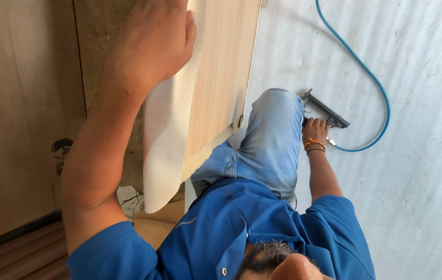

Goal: The person stretches a length of fabric over a wooden panel and staples it in place using a pneumatic staple gun, pressing the fabric taut with the free hand between staple placements. He repositions the panel and continues stapling along the edge, then smooths and folds the fabric at the end.

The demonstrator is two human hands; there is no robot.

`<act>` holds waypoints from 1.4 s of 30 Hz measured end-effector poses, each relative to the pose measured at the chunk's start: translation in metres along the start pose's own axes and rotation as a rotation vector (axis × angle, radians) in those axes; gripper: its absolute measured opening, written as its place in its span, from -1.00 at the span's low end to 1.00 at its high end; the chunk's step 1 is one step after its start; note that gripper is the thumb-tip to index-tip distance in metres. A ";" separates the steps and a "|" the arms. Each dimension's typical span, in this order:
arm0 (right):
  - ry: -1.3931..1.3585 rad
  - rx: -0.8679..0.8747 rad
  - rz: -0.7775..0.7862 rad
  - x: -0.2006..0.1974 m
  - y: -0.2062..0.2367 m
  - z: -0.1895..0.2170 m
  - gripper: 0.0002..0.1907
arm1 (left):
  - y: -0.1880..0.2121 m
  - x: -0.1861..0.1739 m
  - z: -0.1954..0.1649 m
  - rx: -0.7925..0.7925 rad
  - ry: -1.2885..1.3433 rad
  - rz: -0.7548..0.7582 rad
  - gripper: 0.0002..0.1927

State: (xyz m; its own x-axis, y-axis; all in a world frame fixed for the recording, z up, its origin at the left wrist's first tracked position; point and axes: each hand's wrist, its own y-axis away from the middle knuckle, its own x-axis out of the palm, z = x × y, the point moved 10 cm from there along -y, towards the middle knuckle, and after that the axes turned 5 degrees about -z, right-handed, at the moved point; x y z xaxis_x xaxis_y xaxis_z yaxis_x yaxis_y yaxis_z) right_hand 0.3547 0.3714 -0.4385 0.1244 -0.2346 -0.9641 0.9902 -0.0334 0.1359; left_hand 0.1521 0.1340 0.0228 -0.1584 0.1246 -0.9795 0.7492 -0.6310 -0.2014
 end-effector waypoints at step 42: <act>-1.191 -0.852 -0.231 -0.311 -0.214 0.160 -0.82 | 0.011 0.013 0.039 -0.196 -0.003 0.174 -0.62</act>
State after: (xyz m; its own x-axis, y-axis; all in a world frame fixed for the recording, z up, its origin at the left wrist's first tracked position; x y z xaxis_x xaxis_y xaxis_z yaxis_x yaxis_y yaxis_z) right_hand 0.0939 0.2961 -0.1308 0.2550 -0.9571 -0.1380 0.7709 0.2873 -0.5685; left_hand 0.1336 0.0989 0.0077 -0.0173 0.0248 -0.9995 0.8754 -0.4827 -0.0272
